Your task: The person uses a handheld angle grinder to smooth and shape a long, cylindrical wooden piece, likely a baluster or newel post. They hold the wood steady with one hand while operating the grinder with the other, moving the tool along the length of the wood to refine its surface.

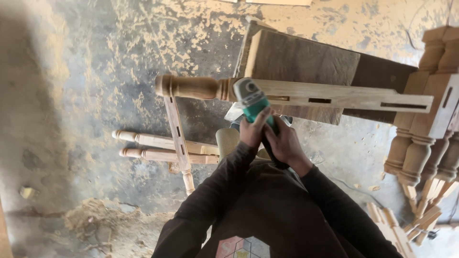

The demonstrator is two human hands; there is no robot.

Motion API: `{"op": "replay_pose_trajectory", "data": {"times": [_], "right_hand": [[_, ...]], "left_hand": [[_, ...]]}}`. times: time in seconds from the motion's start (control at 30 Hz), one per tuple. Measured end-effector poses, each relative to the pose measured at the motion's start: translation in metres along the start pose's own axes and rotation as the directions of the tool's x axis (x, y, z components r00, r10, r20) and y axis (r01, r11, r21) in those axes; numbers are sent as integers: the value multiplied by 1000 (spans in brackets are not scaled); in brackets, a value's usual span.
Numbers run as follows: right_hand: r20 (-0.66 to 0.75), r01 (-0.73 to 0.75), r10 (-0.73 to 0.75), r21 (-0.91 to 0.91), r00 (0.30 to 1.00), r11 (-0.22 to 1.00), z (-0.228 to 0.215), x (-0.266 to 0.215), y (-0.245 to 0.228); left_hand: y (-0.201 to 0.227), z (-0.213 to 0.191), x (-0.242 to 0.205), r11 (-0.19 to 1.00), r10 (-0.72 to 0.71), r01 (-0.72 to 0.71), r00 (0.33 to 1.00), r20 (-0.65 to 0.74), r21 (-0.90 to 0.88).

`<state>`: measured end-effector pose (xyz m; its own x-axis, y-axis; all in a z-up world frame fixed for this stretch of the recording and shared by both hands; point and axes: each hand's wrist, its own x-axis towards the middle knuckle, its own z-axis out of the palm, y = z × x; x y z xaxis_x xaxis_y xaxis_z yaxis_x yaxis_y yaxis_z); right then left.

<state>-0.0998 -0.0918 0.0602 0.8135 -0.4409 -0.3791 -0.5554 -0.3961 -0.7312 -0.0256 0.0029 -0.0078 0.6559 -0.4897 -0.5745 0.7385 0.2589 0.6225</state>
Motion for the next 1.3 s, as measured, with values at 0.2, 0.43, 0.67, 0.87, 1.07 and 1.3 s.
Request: {"op": "replay_pose_trajectory", "data": {"times": [0.2, 0.43, 0.67, 0.87, 1.07, 1.3], "right_hand": [[-31, 19, -18, 28, 999, 999, -34, -10, 0], [-70, -104, 113, 114, 991, 988, -83, -26, 32], [-141, -146, 163, 126, 976, 981, -139, -39, 84], [-220, -281, 297, 101, 929, 954, -176, -54, 139], [-352, -345, 405, 222, 843, 912, -178, -62, 148], [-347, -320, 397, 259, 850, 911, -151, -50, 114]], "left_hand": [[3, 35, -4, 997, -67, 64, 994, 91, 31], [-38, 85, -2, 988, -115, 97, 979, 168, 117], [-91, 145, 9, 960, -245, 208, 948, 203, 188], [-146, 190, 19, 946, -307, 252, 900, 310, 206], [-156, 217, 43, 817, -487, 231, 768, 415, 529], [-119, 186, 37, 850, -429, 244, 834, 346, 467]]}}
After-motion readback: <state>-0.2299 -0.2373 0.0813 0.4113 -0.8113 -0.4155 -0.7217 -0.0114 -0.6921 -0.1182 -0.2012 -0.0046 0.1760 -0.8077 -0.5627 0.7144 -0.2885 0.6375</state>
